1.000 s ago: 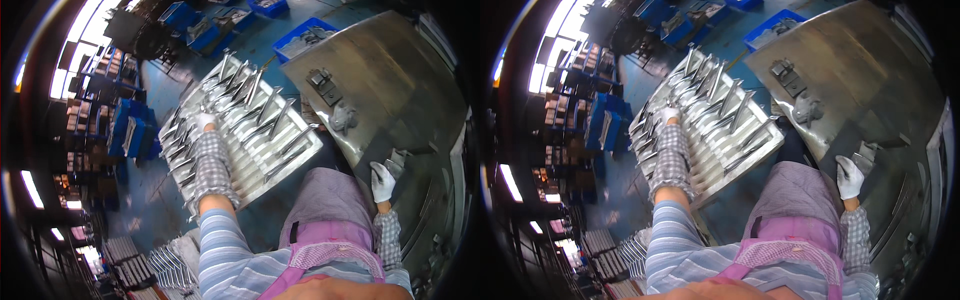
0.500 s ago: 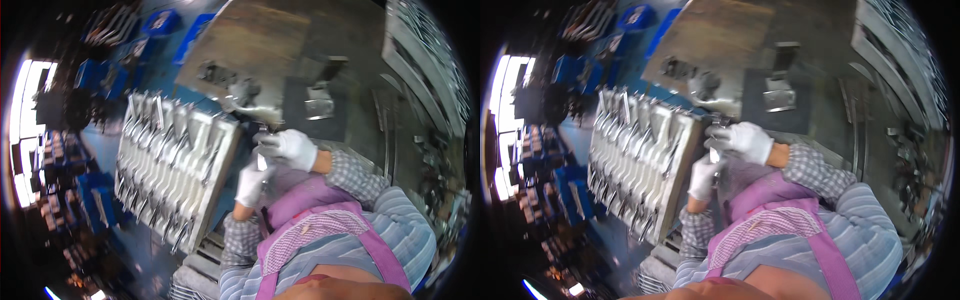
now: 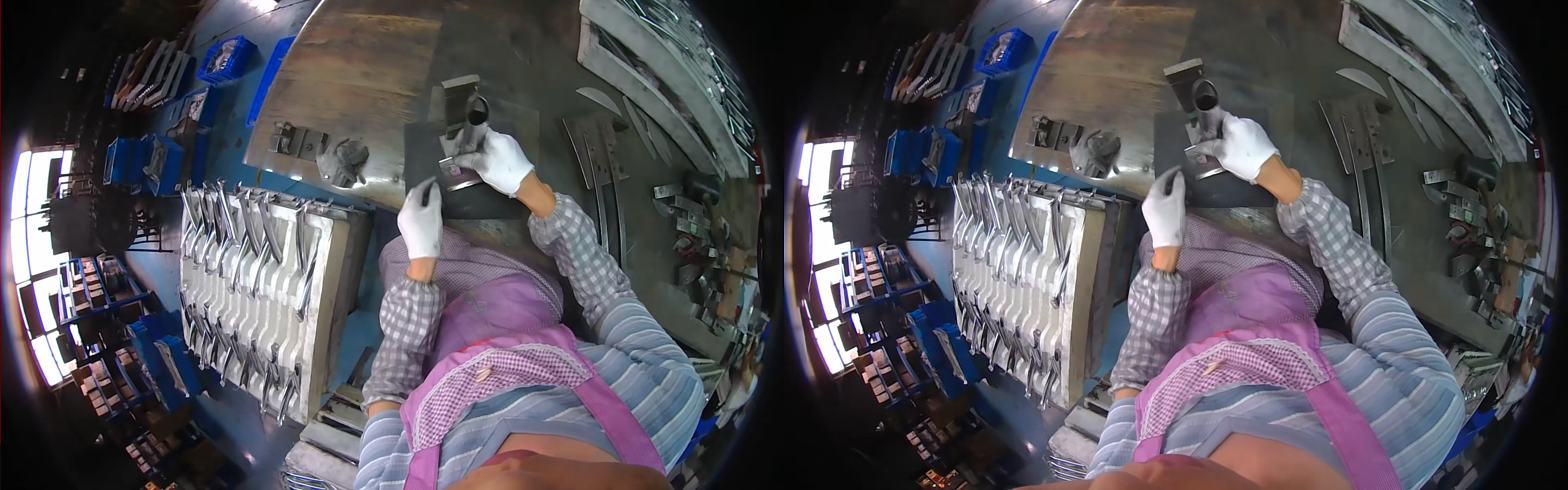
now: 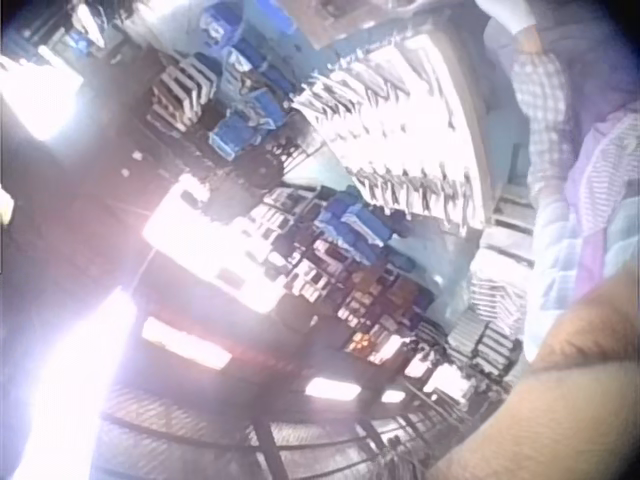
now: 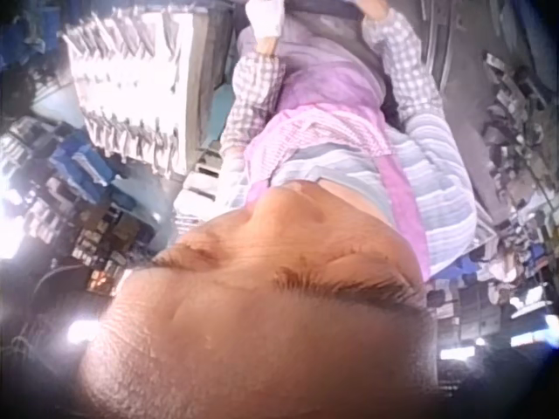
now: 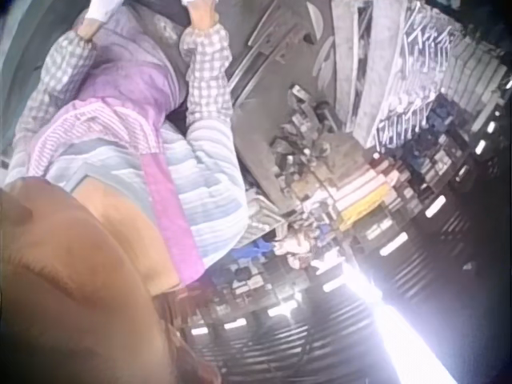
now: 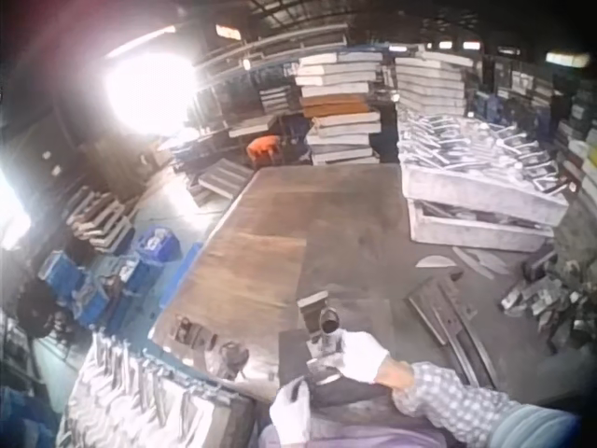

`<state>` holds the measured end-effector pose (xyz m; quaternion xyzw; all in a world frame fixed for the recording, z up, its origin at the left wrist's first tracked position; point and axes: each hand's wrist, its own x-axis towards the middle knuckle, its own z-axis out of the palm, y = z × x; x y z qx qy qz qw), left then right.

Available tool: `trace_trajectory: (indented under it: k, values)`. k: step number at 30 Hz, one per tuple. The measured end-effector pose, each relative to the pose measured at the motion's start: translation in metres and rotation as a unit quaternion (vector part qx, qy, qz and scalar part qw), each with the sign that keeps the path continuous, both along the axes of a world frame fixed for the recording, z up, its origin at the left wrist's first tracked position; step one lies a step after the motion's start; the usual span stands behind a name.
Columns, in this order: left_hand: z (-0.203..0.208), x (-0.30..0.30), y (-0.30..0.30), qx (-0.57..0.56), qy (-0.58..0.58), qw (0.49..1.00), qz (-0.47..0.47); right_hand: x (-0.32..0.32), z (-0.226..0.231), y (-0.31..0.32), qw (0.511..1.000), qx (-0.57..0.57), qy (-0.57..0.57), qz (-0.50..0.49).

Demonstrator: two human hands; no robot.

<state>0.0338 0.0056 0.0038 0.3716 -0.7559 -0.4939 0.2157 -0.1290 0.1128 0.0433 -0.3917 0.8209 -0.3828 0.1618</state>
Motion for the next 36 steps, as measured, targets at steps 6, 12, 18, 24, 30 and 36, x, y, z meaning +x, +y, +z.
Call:
trace_trajectory:
  k: [6, 12, 18, 24, 30, 36]
  values:
    - [-0.006, -0.03, -0.001, -0.127, -0.041, 0.991, -0.013, -0.001, -0.028, 0.023, 0.891, -0.307, -0.328, -0.06]
    - [-0.012, -0.037, 0.001, -0.042, -0.067, 0.997, 0.018, -0.005, -0.076, 0.05, 0.961, -0.221, 0.163, 0.032]
    - [-0.008, -0.037, -0.003, -0.053, -0.11, 0.992, 0.025, 0.004, -0.069, 0.043, 0.969, -0.238, -0.009, -0.068]
    - [-0.012, -0.035, -0.001, -0.111, -0.123, 0.986, 0.013, 0.004, -0.061, 0.045, 0.974, -0.214, 0.006, -0.067]
    - [-0.002, -0.037, -0.004, -0.076, -0.156, 0.985, -0.008, 0.005, -0.068, 0.038, 0.965, -0.236, -0.06, -0.094]
    - [-0.006, -0.032, -0.002, -0.09, -0.152, 0.984, -0.033, -0.007, -0.069, 0.043, 0.957, -0.257, -0.122, -0.05]
